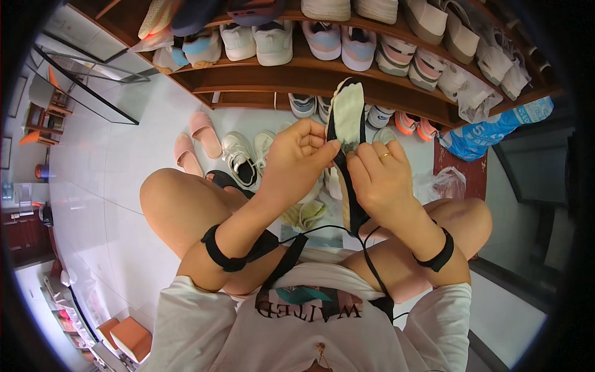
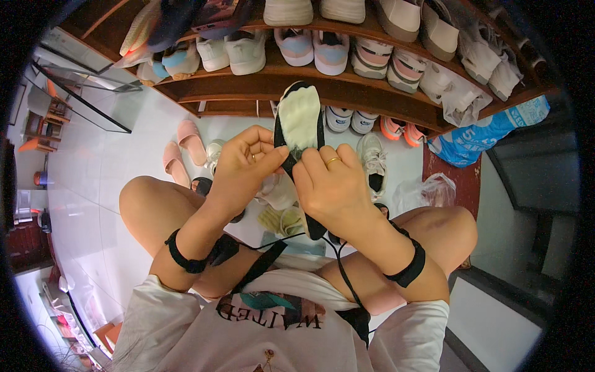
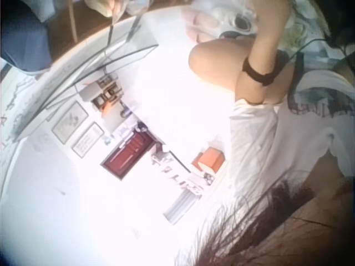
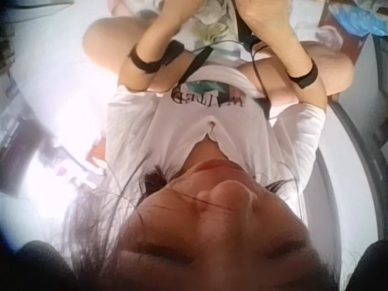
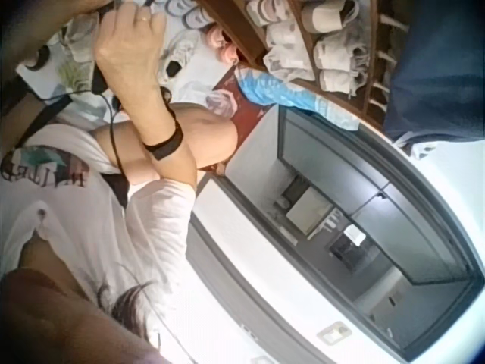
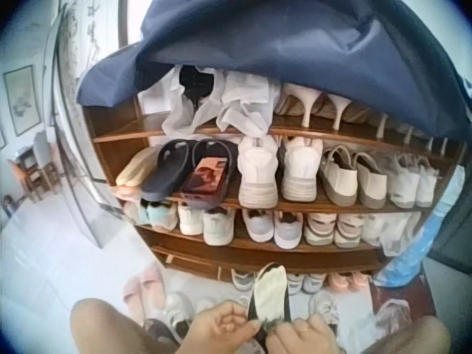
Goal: The person prepares a shoe insole by removing a white backing from a foam pad and adhering it to the black insole using their hands.
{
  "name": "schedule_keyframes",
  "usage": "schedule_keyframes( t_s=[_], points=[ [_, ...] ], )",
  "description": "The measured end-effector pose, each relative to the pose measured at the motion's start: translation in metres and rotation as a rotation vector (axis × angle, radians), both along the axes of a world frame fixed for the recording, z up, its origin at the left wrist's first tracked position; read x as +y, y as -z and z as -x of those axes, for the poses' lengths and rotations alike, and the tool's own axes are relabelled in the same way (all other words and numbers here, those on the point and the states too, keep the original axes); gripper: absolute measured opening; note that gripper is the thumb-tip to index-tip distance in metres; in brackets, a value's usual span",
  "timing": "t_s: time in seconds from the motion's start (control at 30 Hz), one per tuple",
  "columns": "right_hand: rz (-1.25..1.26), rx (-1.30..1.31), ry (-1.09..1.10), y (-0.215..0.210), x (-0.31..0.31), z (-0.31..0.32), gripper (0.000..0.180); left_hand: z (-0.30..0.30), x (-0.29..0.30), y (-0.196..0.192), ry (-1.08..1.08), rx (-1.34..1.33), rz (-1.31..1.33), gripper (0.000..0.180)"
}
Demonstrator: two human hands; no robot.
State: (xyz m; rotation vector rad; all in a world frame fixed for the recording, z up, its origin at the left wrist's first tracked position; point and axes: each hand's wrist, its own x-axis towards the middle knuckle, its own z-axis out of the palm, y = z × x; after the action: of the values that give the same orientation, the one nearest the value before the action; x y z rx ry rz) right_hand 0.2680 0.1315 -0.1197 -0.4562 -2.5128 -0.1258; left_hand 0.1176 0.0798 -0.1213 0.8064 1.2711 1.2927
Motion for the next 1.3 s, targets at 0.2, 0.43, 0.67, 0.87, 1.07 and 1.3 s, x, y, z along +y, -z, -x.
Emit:
schedule_keyframes(
  t_s=[0.2,0.43,0.67,0.87,1.07,1.3],
  points=[
    [0.133,0.112,-0.021,0.004,0.009,-0.003,0.017,-0.004,0.005,-0.004,0.038,-0.051,-0.037,0.013],
    [0.596,0.324,-0.026,0.003,0.008,-0.005,0.013,-0.004,-0.001,0.003,0.184,0.035,-0.070,0.024],
    [1.279,0.487,0.044,0.009,0.015,-0.016,0.008,-0.004,0.000,0.001,0.199,-0.045,-0.022,0.022],
    [1.482,0.535,0.021,0.009,0.017,-0.019,0.007,-0.003,0.001,0.000,0.211,-0.096,-0.004,0.021],
    [1.610,0.562,0.019,0.008,0.017,-0.021,0.006,-0.005,0.002,0.000,0.241,-0.163,-0.004,0.020],
    [1.475,0.546,0.050,0.010,0.010,-0.019,0.005,-0.012,0.003,0.009,0.162,0.006,-0.088,0.014]
  ],
)
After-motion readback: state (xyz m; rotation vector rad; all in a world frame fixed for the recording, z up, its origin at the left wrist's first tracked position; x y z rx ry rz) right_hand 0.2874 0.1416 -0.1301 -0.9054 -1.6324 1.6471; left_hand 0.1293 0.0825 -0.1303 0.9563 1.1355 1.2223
